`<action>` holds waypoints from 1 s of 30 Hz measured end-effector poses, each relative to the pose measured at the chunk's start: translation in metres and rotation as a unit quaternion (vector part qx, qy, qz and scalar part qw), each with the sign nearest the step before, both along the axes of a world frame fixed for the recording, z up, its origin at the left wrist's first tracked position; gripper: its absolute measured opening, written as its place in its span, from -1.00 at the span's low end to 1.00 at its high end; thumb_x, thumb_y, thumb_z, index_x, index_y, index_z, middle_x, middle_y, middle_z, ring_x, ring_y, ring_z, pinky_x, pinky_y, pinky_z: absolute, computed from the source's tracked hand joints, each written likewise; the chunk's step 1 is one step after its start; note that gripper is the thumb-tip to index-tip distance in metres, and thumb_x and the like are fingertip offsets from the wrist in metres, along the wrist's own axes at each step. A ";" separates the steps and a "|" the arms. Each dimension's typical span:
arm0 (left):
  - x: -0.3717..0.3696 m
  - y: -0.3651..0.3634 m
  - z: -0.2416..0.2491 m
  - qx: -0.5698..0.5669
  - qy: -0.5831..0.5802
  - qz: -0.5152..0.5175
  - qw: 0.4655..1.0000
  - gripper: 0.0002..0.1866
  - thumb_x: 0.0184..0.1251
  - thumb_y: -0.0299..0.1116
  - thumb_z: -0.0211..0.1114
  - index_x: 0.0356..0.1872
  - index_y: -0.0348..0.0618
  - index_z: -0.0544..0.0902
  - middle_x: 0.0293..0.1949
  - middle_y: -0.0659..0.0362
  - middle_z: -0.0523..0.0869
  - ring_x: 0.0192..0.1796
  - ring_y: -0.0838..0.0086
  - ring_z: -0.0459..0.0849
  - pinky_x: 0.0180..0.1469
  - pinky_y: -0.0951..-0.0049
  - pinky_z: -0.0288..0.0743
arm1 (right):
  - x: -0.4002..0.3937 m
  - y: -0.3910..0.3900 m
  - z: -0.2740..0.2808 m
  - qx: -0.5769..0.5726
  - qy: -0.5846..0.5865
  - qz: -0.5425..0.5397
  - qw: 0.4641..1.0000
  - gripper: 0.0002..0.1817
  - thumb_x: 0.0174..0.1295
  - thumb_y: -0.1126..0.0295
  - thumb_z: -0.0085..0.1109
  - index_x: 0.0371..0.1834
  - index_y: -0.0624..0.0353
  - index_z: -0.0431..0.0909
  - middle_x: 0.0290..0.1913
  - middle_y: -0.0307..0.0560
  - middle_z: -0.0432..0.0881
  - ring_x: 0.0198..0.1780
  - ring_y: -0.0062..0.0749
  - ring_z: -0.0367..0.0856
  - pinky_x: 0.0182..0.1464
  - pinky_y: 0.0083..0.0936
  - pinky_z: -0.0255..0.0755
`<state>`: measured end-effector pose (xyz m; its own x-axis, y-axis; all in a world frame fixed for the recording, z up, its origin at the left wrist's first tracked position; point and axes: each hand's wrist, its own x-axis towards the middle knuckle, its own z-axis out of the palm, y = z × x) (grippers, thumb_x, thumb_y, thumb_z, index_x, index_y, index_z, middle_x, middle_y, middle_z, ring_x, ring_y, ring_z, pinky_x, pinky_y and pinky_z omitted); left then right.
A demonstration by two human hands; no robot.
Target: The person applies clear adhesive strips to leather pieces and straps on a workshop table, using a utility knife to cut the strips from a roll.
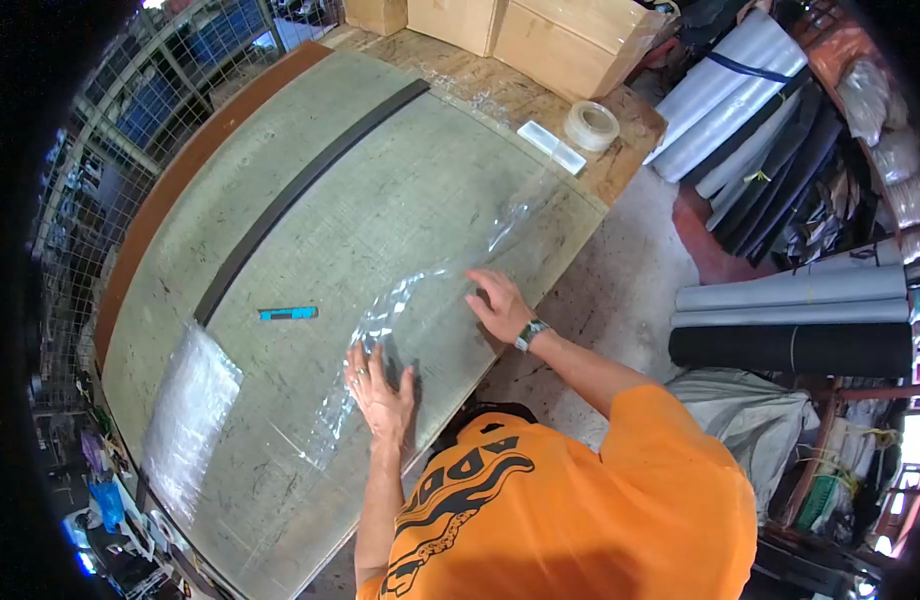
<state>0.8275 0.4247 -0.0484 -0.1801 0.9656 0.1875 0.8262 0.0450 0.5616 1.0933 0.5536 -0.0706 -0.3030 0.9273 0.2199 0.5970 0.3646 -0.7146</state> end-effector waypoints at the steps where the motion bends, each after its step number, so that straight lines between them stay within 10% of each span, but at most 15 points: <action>1: 0.008 -0.001 0.004 -0.001 -0.002 -0.009 1.000 -0.26 0.14 -0.26 0.56 0.36 -0.19 0.50 0.53 -0.14 0.32 0.58 -0.12 0.19 0.59 -0.12 0.07 | 0.008 -0.007 0.000 -0.002 -0.004 -0.007 1.000 -0.52 0.40 0.26 0.19 0.30 0.30 0.49 0.26 0.21 0.58 0.27 0.14 0.51 0.31 -0.06 0.39; 15: 0.141 0.083 0.031 0.031 -0.063 -0.163 0.984 -0.40 0.20 -0.28 0.52 0.27 -0.21 0.56 0.49 -0.13 0.38 0.53 -0.11 0.29 0.55 -0.05 0.17 | 0.158 -0.031 0.015 -0.051 0.022 -0.215 0.975 -0.59 0.37 0.31 0.24 0.20 0.32 0.57 0.02 0.16 0.72 0.05 -0.04 0.72 0.14 -0.26 0.57; 20: 0.090 0.179 0.003 0.082 -0.028 0.110 0.990 -0.41 0.22 -0.24 0.49 0.26 -0.19 0.57 0.47 -0.15 0.41 0.53 -0.10 0.31 0.54 -0.01 0.21 | 0.228 0.071 -0.012 -0.077 0.105 -0.119 0.984 -0.54 0.47 0.40 0.19 0.38 0.32 0.48 0.31 0.04 0.60 0.30 -0.28 0.58 0.35 -0.33 0.43; 25: -0.032 0.185 -0.044 0.029 0.099 0.448 0.888 -0.35 0.33 -0.07 0.36 0.35 -0.25 0.50 0.49 -0.20 0.37 0.55 -0.10 0.28 0.57 0.00 0.14 | 0.376 0.136 -0.069 -0.119 0.137 -0.158 0.971 -0.58 0.55 0.40 0.12 0.39 0.36 0.44 0.27 0.05 0.61 0.25 -0.33 0.59 0.34 -0.41 0.45; 30: -0.050 0.176 -0.049 -0.138 0.101 0.404 0.899 -0.12 0.44 0.20 0.16 0.53 -0.32 0.27 0.61 -0.15 0.17 0.66 -0.11 0.04 0.63 -0.09 -0.04 | 0.427 0.229 -0.078 -0.119 0.066 -0.151 0.979 -0.58 0.56 0.32 0.13 0.35 0.35 0.48 0.22 0.05 0.64 0.20 -0.28 0.63 0.28 -0.39 0.49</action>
<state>0.7776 0.6004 -0.0972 -0.8321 0.5505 0.0681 0.5456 0.7902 0.2790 1.5205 0.7824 -0.1483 0.0088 0.9999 0.0064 0.5490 0.0005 -0.8358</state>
